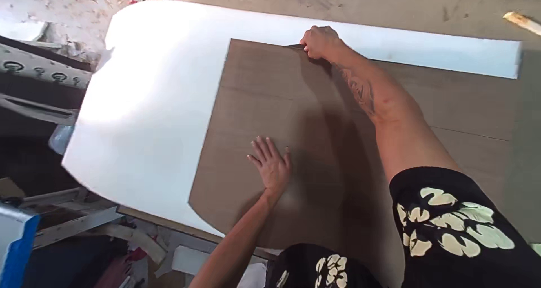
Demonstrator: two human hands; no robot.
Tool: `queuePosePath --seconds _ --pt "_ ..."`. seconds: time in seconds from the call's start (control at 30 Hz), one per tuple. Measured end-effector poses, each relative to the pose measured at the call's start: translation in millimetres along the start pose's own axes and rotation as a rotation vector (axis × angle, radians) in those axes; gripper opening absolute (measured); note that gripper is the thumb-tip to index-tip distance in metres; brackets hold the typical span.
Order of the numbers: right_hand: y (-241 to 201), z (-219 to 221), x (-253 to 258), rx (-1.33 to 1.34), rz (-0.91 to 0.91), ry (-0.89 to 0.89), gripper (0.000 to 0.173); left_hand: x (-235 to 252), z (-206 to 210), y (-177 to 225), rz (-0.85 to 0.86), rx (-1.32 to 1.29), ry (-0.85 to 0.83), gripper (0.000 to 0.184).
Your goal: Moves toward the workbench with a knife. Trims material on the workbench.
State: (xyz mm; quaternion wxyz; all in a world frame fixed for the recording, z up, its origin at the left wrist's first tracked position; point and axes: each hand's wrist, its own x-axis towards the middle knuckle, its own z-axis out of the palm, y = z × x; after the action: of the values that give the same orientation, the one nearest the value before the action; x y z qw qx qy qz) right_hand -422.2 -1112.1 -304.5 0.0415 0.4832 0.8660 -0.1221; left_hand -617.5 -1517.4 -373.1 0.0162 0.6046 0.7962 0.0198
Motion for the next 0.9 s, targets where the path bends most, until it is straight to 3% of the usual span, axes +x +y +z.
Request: queuePosePath --seconds 0.1,0.2,0.33,0.53,0.7,0.9 --pt "54 0 -69 -0.031 0.021 -0.046 0.029 -12 5 149 0.068 -0.011 -0.064 0.091" --pt "126 -9 -136 -0.056 0.042 -0.086 0.029 10 12 222 0.133 -0.070 -0.015 0.090" --pt "230 -9 -240 -0.071 0.052 -0.129 0.028 29 14 235 0.155 -0.072 -0.040 0.092" --pt "338 0 -367 -0.101 0.087 -0.100 0.034 29 12 235 0.141 -0.066 -0.077 0.095" --pt "397 -11 -448 -0.100 0.213 -0.177 0.035 29 10 234 0.124 -0.063 -0.112 0.097" --pt "456 1 -505 -0.074 0.217 -0.111 0.037 30 20 231 0.145 -0.152 -0.117 0.097"
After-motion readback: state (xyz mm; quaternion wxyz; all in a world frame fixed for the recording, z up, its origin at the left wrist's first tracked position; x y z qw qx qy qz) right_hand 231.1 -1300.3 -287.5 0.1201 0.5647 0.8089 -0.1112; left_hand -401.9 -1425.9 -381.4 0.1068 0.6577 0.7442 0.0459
